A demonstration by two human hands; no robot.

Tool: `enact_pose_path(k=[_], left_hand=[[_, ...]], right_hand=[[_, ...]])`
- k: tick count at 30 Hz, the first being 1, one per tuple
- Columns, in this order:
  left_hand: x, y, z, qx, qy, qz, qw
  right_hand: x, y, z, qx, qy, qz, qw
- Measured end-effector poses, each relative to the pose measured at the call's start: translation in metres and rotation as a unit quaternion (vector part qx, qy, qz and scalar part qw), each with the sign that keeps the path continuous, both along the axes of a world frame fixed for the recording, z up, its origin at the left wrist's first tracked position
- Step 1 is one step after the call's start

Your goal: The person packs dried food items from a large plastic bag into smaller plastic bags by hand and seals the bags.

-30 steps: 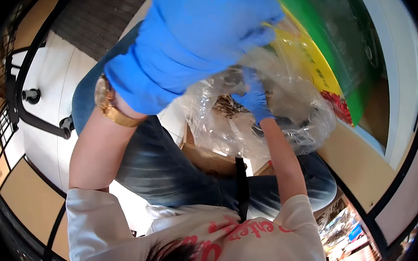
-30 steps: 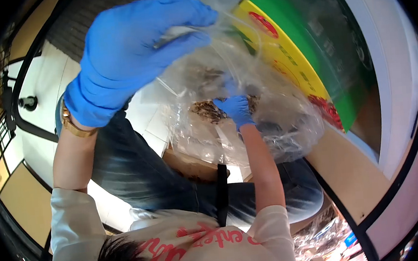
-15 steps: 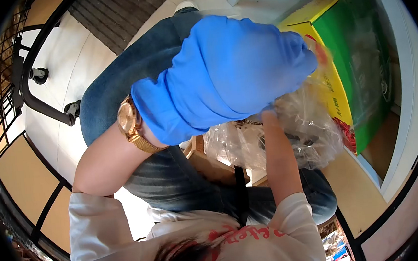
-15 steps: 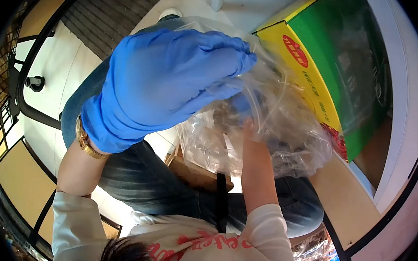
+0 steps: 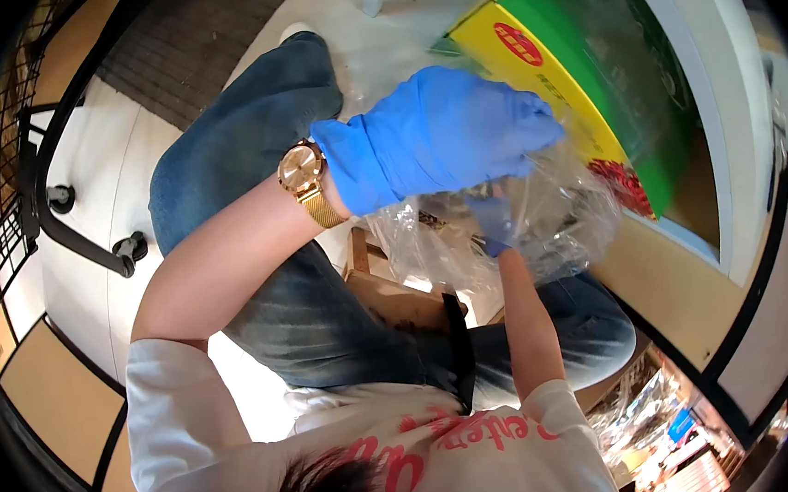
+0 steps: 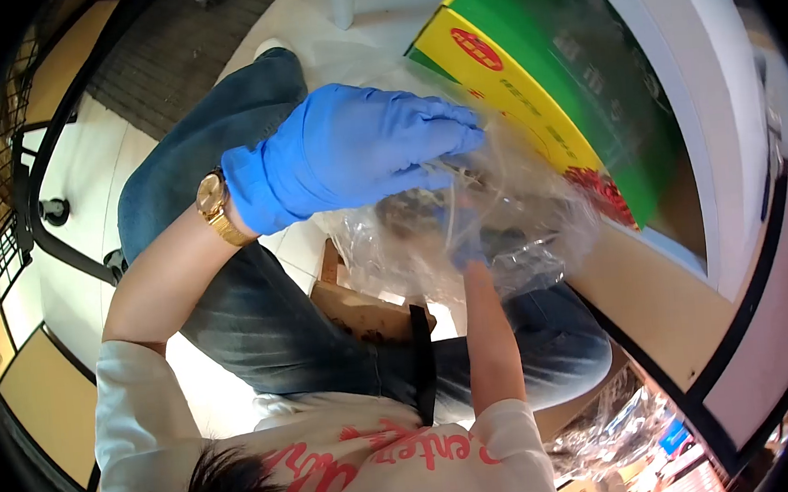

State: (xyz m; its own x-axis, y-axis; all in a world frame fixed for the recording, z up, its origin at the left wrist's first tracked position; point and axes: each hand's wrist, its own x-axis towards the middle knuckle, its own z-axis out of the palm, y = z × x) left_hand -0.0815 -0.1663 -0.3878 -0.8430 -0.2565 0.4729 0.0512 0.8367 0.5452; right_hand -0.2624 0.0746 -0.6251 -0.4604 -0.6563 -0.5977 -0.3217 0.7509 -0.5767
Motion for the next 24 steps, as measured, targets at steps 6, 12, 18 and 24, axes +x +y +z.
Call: enact_pose_path(k=[6,12,18,24], left_hand=[[-0.012,0.015,-0.020,-0.039,-0.076,-0.023,0.996],[-0.023,0.029,-0.035,-0.007,-0.130,-0.076,0.989],[-0.029,0.039,-0.048,-0.047,-0.221,-0.100,0.969],[-0.028,0.051,-0.045,-0.064,-0.202,-0.093,0.973]], right_hand=[[0.043,0.010,0.099,-0.174,-0.054,-0.270,0.945],[0.050,0.019,0.128,-0.358,-0.054,-0.344,0.866],[0.045,0.006,0.173,-0.482,0.035,-0.445,0.754],[0.049,-0.026,0.183,-0.553,0.038,-0.485,0.677]])
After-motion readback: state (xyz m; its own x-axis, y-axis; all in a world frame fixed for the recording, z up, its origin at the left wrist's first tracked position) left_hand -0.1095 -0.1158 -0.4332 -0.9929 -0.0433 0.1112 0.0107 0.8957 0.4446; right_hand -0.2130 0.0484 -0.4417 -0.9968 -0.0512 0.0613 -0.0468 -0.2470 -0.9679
